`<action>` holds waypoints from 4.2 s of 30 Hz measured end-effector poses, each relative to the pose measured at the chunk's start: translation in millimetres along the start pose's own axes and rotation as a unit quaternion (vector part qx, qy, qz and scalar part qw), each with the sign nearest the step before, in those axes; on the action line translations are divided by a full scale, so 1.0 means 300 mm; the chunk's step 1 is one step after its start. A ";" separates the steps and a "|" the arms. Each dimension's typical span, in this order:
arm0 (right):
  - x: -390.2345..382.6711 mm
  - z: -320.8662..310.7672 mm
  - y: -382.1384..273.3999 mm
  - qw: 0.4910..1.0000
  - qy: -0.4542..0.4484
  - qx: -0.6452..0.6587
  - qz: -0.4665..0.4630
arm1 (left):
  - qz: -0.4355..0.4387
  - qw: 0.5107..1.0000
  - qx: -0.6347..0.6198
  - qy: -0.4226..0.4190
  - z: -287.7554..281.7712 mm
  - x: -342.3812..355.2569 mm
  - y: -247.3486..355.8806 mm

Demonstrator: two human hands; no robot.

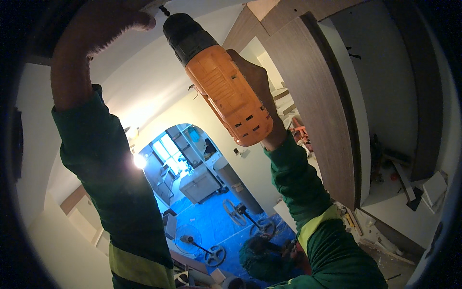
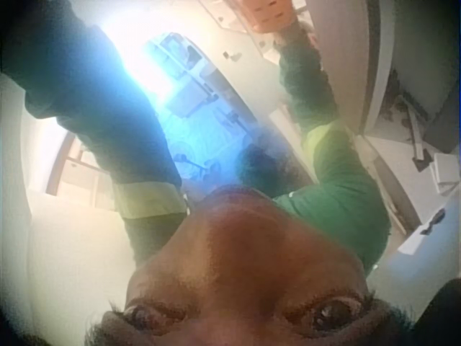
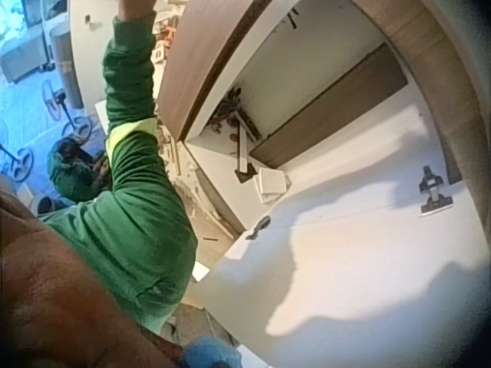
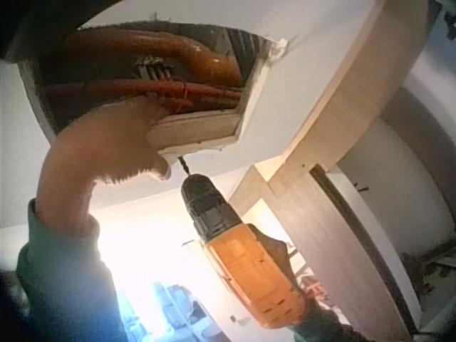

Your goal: The person uses a cordless drill to drive screws into a wooden cabinet mounted on a wall. They repeatedly position screws and operate the drill to secure the cabinet in place.

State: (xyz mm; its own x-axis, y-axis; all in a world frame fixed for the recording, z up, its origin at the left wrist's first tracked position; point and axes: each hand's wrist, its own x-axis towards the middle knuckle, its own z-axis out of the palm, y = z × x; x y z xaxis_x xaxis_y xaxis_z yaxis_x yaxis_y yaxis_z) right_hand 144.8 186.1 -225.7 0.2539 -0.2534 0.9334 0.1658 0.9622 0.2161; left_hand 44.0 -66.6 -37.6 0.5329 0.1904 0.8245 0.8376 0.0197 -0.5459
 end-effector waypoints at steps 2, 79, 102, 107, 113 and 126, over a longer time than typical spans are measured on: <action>0.000 0.001 0.007 1.000 0.001 0.004 -0.001 | -0.067 0.992 -0.064 -0.080 -0.031 0.021 0.003; -0.798 -0.502 -0.767 0.882 -0.019 -0.181 0.436 | -0.021 0.985 -0.135 -0.103 -0.097 0.160 -0.033; -0.771 -0.532 -0.835 0.867 -0.080 -0.309 0.384 | -0.047 0.988 -0.090 -0.117 -0.102 0.125 -0.009; -0.733 -0.550 -0.885 0.741 -0.125 -0.310 0.583 | -0.072 0.981 -0.065 -0.169 -0.128 0.095 0.002; -0.755 -0.539 -0.901 0.832 -0.060 -0.287 0.471 | 0.028 0.997 -0.062 -0.026 0.009 0.048 -0.101; -0.830 -0.552 -0.939 0.821 -0.110 -0.371 0.420 | 0.187 0.923 0.046 0.335 0.238 0.007 -0.169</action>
State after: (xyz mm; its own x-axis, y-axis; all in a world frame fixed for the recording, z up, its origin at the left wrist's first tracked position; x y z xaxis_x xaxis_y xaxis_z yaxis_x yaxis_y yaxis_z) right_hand 192.7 -38.5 -566.3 0.4107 0.5710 0.7108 0.5755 0.4423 -0.6878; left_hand -5.9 2.8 -18.6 0.7629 -0.4472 0.4670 0.5833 0.1645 -0.7954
